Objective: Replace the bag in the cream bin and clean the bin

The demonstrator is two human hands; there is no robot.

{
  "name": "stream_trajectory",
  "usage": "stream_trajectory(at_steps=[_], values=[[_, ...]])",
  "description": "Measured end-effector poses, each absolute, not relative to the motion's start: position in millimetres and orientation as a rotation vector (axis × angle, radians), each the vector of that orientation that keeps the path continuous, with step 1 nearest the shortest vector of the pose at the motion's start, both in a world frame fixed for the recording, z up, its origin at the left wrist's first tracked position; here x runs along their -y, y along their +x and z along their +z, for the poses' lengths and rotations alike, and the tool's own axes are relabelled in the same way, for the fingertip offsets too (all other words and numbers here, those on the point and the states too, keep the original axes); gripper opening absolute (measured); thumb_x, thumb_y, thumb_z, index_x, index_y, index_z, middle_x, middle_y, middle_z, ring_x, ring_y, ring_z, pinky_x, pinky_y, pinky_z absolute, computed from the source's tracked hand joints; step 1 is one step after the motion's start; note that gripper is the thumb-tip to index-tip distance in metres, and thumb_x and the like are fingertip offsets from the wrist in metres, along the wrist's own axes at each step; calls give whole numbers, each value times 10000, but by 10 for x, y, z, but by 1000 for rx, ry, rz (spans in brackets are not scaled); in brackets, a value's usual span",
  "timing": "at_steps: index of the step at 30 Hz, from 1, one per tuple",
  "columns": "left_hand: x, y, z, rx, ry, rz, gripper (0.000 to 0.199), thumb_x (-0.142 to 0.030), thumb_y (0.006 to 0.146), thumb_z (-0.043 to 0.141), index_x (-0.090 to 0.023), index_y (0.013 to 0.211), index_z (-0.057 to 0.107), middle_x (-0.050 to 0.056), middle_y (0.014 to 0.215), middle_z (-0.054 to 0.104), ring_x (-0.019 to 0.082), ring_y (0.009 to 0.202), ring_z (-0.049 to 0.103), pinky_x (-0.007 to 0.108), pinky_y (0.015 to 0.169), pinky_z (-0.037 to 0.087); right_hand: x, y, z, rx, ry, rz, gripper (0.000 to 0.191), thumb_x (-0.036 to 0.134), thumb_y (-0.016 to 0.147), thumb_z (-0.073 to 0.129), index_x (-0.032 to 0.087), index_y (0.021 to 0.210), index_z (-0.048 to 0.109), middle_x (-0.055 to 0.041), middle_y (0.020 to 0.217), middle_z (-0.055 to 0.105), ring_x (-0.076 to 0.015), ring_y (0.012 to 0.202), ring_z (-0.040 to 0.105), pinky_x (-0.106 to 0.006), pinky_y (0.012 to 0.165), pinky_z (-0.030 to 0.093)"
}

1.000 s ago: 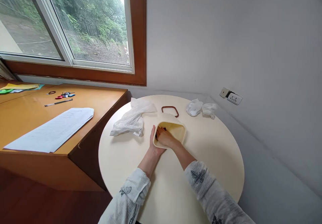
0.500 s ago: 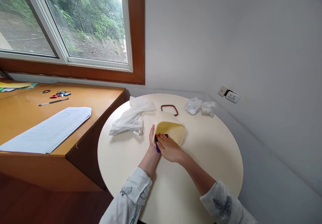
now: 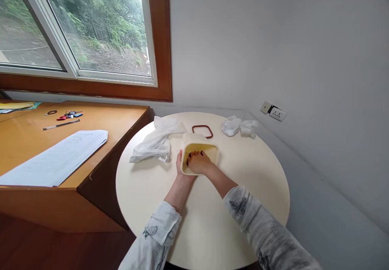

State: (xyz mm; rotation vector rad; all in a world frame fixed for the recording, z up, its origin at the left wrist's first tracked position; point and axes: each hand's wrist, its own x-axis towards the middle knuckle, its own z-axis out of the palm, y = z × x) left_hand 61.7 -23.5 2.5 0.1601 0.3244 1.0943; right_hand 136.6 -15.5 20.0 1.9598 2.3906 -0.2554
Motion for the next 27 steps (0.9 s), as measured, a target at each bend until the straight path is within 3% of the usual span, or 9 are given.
stream_trajectory(at_steps=[6, 9, 13, 15, 18, 21, 24, 27], values=[[267, 603, 92, -382, 144, 1065, 376, -413, 798, 492, -120, 994, 622, 86, 852, 701, 261, 916, 630, 368, 872, 463, 370, 1429, 276, -2369, 1949, -160, 400, 226, 853, 389, 39, 1157, 569, -246, 1318, 438, -324, 1291, 302, -485, 1027, 158], [280, 611, 148, -401, 129, 1040, 346, -382, 791, 518, -114, 987, 616, 82, 800, 701, 257, 887, 642, 356, 859, 475, 607, 1478, 287, -2464, 1912, -135, 386, 207, 883, 334, 58, 1163, 554, -217, 1281, 489, -276, 1255, 367, -433, 1032, 193], [303, 609, 218, -402, 106, 1006, 350, -385, 791, 516, -112, 989, 611, 86, 802, 701, 255, 855, 651, 353, 836, 491, 763, 1520, 289, -2550, 1919, -194, 467, 227, 935, 162, 39, 1283, 409, -206, 1302, 467, -220, 1233, 402, -392, 1018, 256], [311, 594, 236, -411, 91, 1006, 374, -415, 800, 484, -112, 984, 605, 100, 812, 698, 264, 849, 653, 370, 823, 496, 742, 1540, 305, -2607, 1859, -269, 416, 210, 921, 222, 74, 1220, 478, -185, 1285, 487, -227, 1211, 422, -388, 1000, 283], [303, 561, 230, -421, 81, 1025, 396, -414, 818, 424, -97, 988, 590, 131, 828, 689, 281, 852, 651, 403, 812, 498, 635, 1584, 352, -2662, 1803, -421, 316, 166, 864, 345, 116, 1081, 569, -166, 1218, 541, -257, 1083, 521, -393, 906, 365], [268, 528, 204, -412, 90, 1046, 362, -347, 826, 399, -93, 1021, 568, 139, 841, 681, 283, 869, 649, 421, 819, 491, 510, 1651, 394, -2651, 1876, -639, 296, 187, 869, 333, 134, 1018, 582, -152, 1045, 627, -233, 870, 605, -353, 739, 440], [239, 513, 188, -406, 96, 1031, 318, -290, 821, 421, -112, 1054, 546, 126, 843, 678, 280, 892, 646, 438, 832, 481, 404, 1718, 401, -2623, 1977, -926, 316, 245, 893, 290, 169, 922, 596, -98, 850, 661, -188, 700, 604, -294, 605, 447], [242, 537, 189, -371, 125, 974, 344, -311, 817, 500, -122, 1103, 531, 133, 902, 676, 286, 932, 635, 452, 857, 464, 321, 1722, 385, -2618, 2076, -1222, 254, 268, 866, 355, 194, 864, 598, -53, 798, 654, -168, 677, 587, -278, 608, 455]])
